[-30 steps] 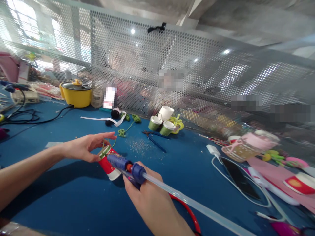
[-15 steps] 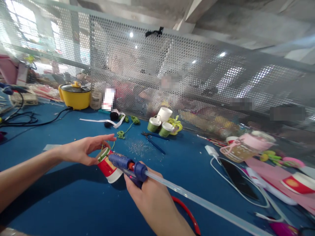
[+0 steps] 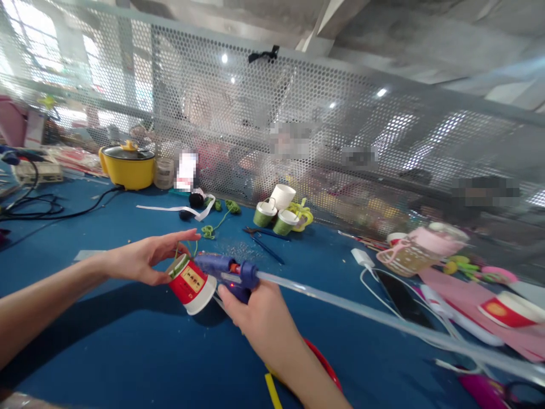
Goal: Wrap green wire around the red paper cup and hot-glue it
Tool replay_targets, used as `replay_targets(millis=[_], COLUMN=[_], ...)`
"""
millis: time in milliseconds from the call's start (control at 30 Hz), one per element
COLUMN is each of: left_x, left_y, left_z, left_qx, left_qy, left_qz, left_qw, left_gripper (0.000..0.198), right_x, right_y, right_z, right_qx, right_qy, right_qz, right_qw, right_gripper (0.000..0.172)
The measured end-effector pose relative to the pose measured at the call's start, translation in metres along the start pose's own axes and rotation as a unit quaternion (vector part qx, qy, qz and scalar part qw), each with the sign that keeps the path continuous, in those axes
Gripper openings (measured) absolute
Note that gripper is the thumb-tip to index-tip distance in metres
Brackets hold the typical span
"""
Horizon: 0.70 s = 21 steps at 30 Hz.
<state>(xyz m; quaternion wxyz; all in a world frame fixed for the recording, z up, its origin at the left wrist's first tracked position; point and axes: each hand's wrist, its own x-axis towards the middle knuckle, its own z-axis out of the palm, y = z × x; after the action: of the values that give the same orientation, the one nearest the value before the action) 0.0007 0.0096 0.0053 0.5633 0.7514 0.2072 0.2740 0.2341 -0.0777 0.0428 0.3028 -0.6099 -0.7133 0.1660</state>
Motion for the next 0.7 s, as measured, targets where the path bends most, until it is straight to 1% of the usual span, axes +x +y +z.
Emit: replay_targets(millis=[67, 100, 167, 200, 267, 400, 500, 567, 600, 633, 700], left_x=[0.000, 0.000, 0.000, 0.000, -0.001, -0.002, -0.002, -0.002, -0.002, -0.001, -0.001], left_y=[0.001, 0.002, 0.003, 0.004, 0.004, 0.006, 0.007, 0.007, 0.007, 0.007, 0.007], left_z=[0.000, 0.000, -0.001, -0.001, -0.002, -0.003, -0.003, -0.003, -0.002, -0.002, -0.002], left_qx=[-0.002, 0.001, 0.010, 0.014, 0.016, 0.023, 0.034, 0.042, 0.047, 0.051, 0.054], left_qy=[0.000, 0.004, 0.012, 0.015, 0.015, 0.010, 0.008, 0.012, 0.012, 0.013, 0.013], left_qz=[-0.011, -0.015, -0.015, -0.013, -0.012, -0.011, -0.011, -0.011, -0.013, -0.014, -0.011], left_qw=[1.000, 1.000, 1.000, 1.000, 1.000, 1.000, 0.999, 0.999, 0.999, 0.999, 0.998], left_gripper=[0.088, 0.088, 0.089, 0.089, 0.089, 0.089, 0.090, 0.090, 0.090, 0.090, 0.090], right_x=[0.007, 0.012, 0.024, 0.031, 0.044, 0.058, 0.060, 0.060, 0.060, 0.060, 0.060], right_y=[0.002, 0.005, 0.015, 0.022, 0.040, 0.073, 0.084, 0.083, 0.078, 0.072, 0.050], right_z=[-0.006, -0.009, -0.015, -0.016, -0.015, -0.001, 0.004, 0.002, 0.000, -0.002, -0.002], right_qx=[0.098, 0.137, 0.170, 0.163, 0.114, 0.011, -0.039, -0.078, -0.105, -0.137, -0.188], right_qy=[-0.043, -0.052, -0.035, -0.018, 0.006, -0.028, -0.030, -0.017, 0.000, 0.020, 0.048], right_qz=[0.071, 0.095, 0.112, 0.121, 0.146, 0.202, 0.223, 0.224, 0.218, 0.203, 0.136], right_qw=[0.992, 0.985, 0.978, 0.979, 0.983, 0.979, 0.974, 0.971, 0.970, 0.969, 0.971], right_gripper=[0.025, 0.026, 0.027, 0.028, 0.029, 0.033, 0.034, 0.033, 0.031, 0.029, 0.021])
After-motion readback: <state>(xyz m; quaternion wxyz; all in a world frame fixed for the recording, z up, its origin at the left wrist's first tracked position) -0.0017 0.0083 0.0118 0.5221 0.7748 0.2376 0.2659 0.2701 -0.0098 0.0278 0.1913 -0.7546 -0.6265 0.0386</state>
